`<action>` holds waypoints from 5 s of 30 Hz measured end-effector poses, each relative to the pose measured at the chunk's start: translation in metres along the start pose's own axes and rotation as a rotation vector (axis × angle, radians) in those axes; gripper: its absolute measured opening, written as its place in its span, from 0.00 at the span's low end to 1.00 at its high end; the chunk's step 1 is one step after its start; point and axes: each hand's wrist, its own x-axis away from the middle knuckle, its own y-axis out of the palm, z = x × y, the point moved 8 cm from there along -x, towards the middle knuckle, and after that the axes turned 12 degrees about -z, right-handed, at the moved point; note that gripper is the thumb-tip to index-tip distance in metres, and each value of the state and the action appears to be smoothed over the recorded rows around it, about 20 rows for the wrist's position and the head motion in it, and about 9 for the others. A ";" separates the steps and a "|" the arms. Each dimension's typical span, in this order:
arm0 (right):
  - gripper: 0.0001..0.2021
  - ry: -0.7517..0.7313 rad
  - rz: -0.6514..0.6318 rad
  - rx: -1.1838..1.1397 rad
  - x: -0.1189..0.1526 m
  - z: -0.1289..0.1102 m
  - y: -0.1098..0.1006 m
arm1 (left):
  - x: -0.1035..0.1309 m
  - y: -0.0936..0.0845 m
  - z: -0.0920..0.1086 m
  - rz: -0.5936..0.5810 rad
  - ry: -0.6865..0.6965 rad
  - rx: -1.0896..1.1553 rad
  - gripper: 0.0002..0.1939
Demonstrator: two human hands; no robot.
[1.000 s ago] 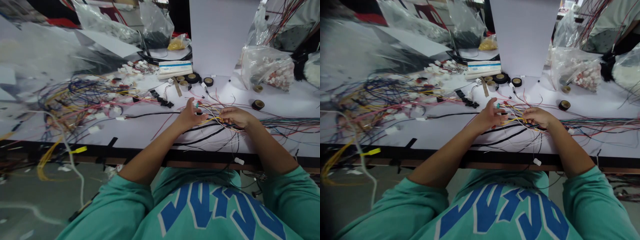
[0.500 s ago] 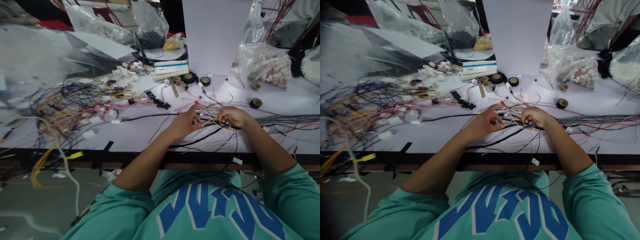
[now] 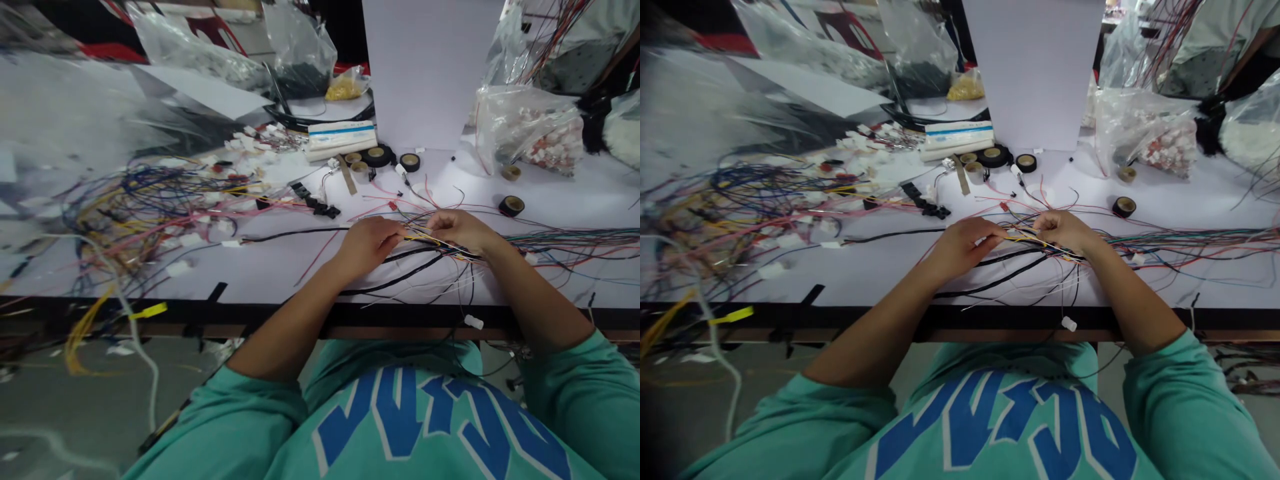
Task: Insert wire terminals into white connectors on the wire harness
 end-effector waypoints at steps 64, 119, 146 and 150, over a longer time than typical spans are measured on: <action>0.03 0.051 -0.053 -0.130 -0.004 0.006 0.007 | 0.012 0.018 -0.029 -0.366 -0.453 0.530 0.12; 0.10 -0.330 -0.224 0.605 0.018 -0.044 0.036 | 0.004 0.012 -0.062 0.120 -0.506 1.348 0.07; 0.04 -0.100 -0.108 0.251 0.008 -0.016 0.005 | 0.021 0.011 -0.020 -0.626 -0.203 0.354 0.11; 0.03 -0.091 -0.122 0.228 0.007 -0.015 0.004 | 0.012 0.014 -0.012 -0.520 -0.144 0.229 0.14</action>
